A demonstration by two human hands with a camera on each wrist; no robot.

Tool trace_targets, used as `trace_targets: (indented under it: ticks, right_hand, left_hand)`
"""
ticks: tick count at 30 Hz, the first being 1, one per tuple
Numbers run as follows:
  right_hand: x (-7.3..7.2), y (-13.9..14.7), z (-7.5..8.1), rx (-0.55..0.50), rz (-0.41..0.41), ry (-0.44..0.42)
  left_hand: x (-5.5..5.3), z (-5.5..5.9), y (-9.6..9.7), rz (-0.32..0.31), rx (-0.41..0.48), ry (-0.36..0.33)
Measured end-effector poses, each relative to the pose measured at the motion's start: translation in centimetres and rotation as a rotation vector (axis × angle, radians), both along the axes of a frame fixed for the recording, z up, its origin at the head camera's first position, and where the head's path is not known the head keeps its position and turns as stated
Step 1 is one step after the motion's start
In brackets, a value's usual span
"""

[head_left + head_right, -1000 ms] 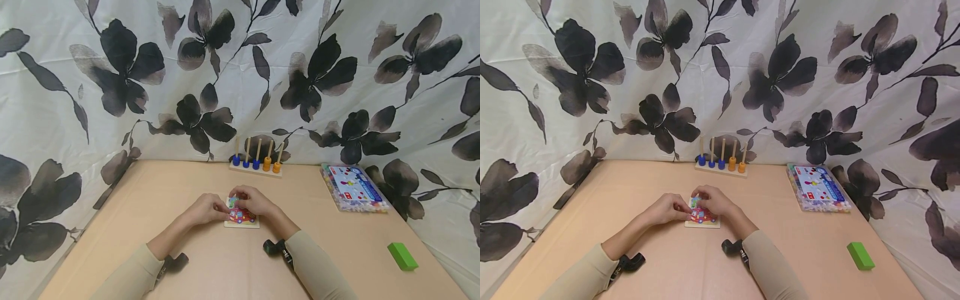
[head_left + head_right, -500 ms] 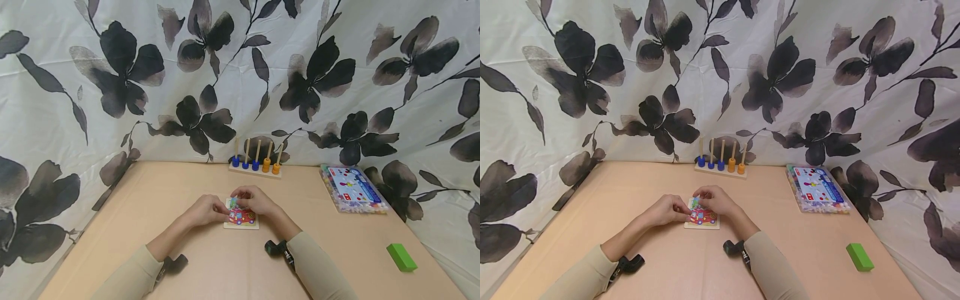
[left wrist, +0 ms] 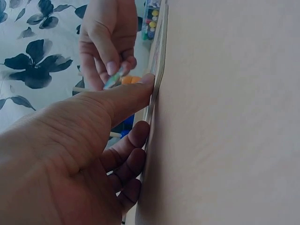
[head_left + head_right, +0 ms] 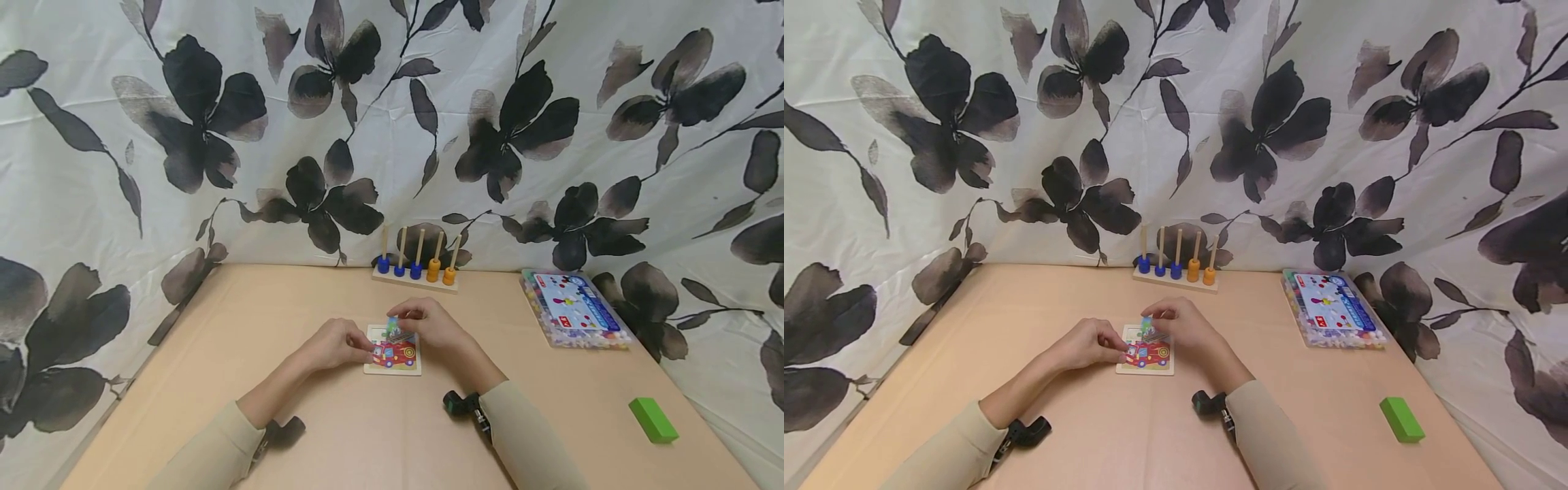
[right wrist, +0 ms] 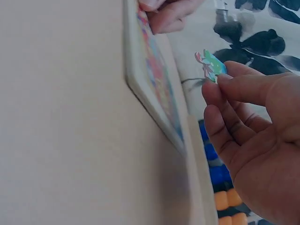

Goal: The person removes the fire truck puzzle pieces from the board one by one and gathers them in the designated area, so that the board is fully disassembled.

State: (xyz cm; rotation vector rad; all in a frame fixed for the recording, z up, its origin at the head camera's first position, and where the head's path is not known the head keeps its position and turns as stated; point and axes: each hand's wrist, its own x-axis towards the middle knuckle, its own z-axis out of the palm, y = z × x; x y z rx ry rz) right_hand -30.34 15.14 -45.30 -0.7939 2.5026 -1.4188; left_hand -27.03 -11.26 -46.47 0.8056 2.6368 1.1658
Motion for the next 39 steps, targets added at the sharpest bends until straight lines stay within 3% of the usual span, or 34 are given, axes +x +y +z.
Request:
trace_targets:
  ticks: [5,11,20,39]
  right_hand:
    - [0.5,1.2,1.1,0.013,-0.052,-0.004]
    - [0.7,2.7,1.9,0.019,-0.070,0.048]
    - [0.2,5.0,2.2,-0.004,-0.094,0.024]
    - [-0.4,8.3,1.4,0.101,-0.187,0.010]
  left_hand:
    - [0.1,0.1,0.0,0.003,-0.003,-0.011]
    - [0.0,-0.1,-0.1,0.022,-0.020,-0.022]
    - [0.0,-0.2,0.0,0.012,-0.010,-0.004]
    - [0.2,-0.4,0.3,0.018,-0.013,-0.003]
